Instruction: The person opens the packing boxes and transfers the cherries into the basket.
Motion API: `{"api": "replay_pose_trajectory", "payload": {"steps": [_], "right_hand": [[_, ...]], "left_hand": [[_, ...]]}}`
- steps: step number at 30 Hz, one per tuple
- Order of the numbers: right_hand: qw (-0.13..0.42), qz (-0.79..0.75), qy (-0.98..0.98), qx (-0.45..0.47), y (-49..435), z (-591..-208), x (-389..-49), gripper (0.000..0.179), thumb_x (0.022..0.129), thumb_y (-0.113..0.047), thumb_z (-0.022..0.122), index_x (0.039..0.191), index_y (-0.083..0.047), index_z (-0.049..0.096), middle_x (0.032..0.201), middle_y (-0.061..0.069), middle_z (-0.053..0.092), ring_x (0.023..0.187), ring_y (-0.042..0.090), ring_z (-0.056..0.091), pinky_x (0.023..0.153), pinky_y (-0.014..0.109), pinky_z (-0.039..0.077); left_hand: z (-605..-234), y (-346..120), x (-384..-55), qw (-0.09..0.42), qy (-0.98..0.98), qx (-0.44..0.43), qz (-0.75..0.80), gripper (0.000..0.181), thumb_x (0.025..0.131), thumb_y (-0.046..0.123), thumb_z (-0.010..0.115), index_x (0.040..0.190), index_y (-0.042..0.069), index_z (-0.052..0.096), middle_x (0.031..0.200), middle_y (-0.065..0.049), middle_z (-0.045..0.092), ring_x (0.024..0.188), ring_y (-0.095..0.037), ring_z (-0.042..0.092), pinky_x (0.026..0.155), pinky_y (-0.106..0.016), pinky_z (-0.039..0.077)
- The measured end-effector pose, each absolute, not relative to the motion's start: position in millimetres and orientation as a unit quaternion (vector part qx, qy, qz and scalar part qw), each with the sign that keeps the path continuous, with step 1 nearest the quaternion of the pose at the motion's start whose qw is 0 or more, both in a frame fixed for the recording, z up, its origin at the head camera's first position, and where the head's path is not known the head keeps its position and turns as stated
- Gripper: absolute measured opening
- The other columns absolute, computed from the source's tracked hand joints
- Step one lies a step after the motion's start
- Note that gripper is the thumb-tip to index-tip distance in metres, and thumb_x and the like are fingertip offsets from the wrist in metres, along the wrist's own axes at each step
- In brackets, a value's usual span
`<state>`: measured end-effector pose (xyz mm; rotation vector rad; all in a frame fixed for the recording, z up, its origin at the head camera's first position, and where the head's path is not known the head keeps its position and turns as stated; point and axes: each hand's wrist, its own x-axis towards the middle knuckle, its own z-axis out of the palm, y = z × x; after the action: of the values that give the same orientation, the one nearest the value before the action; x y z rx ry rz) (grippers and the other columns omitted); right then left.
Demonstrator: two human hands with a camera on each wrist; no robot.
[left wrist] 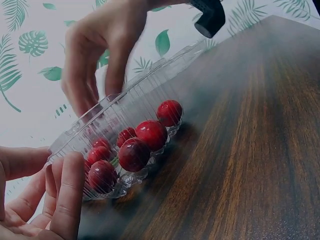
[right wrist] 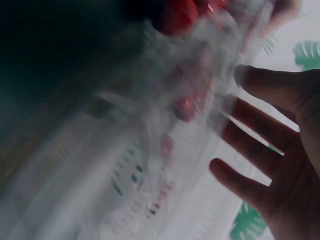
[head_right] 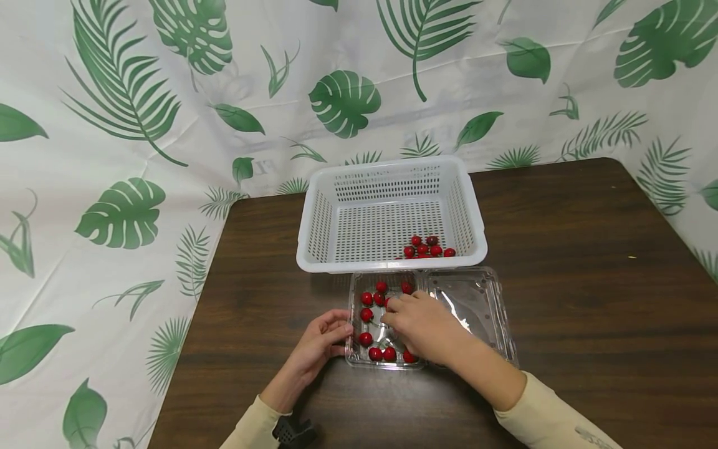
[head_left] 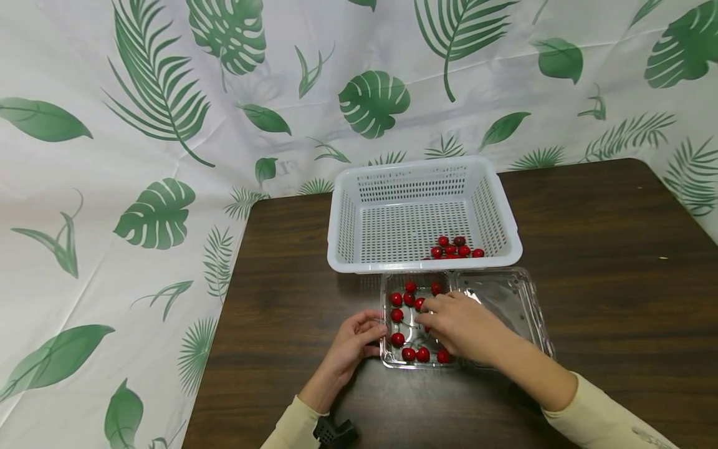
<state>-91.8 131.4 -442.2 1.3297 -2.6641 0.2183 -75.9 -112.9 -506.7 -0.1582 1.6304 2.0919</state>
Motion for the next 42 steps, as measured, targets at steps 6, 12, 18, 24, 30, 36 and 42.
{"api": "replay_pose_trajectory", "payload": {"steps": [6,12,18,24,30,36,42], "right_hand": [[0.031,0.03,-0.894,0.445,123.5,-456.4,-85.9,0.017,0.077,-0.021,0.077,0.092,-0.018,0.072,0.089,0.0,0.064,0.088,0.023,0.062,0.085,0.045,0.05],[0.016,0.008,-0.896,0.443,118.4,-462.0,-85.2,0.015,0.072,-0.016,0.078,0.085,-0.02,0.073,0.082,-0.001,0.062,0.076,0.021,0.06,0.075,0.039,0.049],[0.004,0.022,-0.9,0.435,116.2,-465.4,-86.4,0.019,0.065,-0.008,0.079,0.075,-0.021,0.071,0.075,-0.003,0.055,0.067,0.019,0.057,0.066,0.035,0.048],[0.008,0.042,-0.904,0.426,115.6,-468.1,-87.5,0.019,0.064,-0.005,0.079,0.068,-0.02,0.07,0.071,-0.004,0.051,0.062,0.016,0.054,0.059,0.032,0.047],[0.011,0.039,-0.904,0.426,114.9,-469.4,-88.6,0.018,0.066,-0.005,0.079,0.065,-0.02,0.069,0.07,-0.004,0.05,0.059,0.015,0.052,0.055,0.031,0.045],[0.021,0.04,-0.899,0.435,115.6,-469.0,-89.8,0.021,0.064,-0.004,0.078,0.062,-0.022,0.066,0.069,-0.004,0.049,0.058,0.015,0.051,0.053,0.03,0.045],[0.034,0.043,-0.895,0.442,117.0,-467.0,-91.1,0.019,0.066,-0.006,0.077,0.064,-0.022,0.067,0.069,-0.005,0.049,0.059,0.014,0.051,0.052,0.029,0.044]], "left_hand": [[-506.8,-112.6,-75.8,0.242,0.592,-0.058,0.766,0.037,0.087,0.004,0.065,0.119,-0.007,0.051,0.087,-0.002,0.061,0.074,-0.012,0.059,0.058,-0.024,0.053],[-507.0,-112.3,-75.3,0.241,0.591,-0.058,0.768,0.038,0.086,0.006,0.067,0.119,-0.007,0.051,0.088,-0.003,0.062,0.075,-0.012,0.059,0.058,-0.025,0.053],[-508.0,-112.4,-74.8,0.241,0.588,-0.054,0.77,0.038,0.086,0.004,0.066,0.119,-0.007,0.051,0.089,-0.003,0.061,0.075,-0.013,0.059,0.058,-0.026,0.053],[-509.5,-112.8,-75.6,0.24,0.587,-0.05,0.772,0.039,0.086,0.004,0.066,0.12,-0.008,0.051,0.089,-0.003,0.062,0.075,-0.014,0.06,0.059,-0.026,0.053],[-510.1,-112.9,-76.0,0.241,0.588,-0.05,0.771,0.04,0.086,0.005,0.067,0.12,-0.007,0.051,0.09,-0.004,0.062,0.075,-0.014,0.06,0.059,-0.026,0.053],[-507.9,-112.6,-75.8,0.24,0.589,-0.051,0.769,0.039,0.086,0.004,0.066,0.12,-0.008,0.051,0.088,-0.003,0.061,0.074,-0.014,0.059,0.059,-0.026,0.053],[-507.0,-112.6,-76.0,0.241,0.591,-0.052,0.768,0.038,0.087,0.002,0.064,0.12,-0.008,0.05,0.087,-0.003,0.061,0.074,-0.013,0.059,0.059,-0.026,0.053]]}}
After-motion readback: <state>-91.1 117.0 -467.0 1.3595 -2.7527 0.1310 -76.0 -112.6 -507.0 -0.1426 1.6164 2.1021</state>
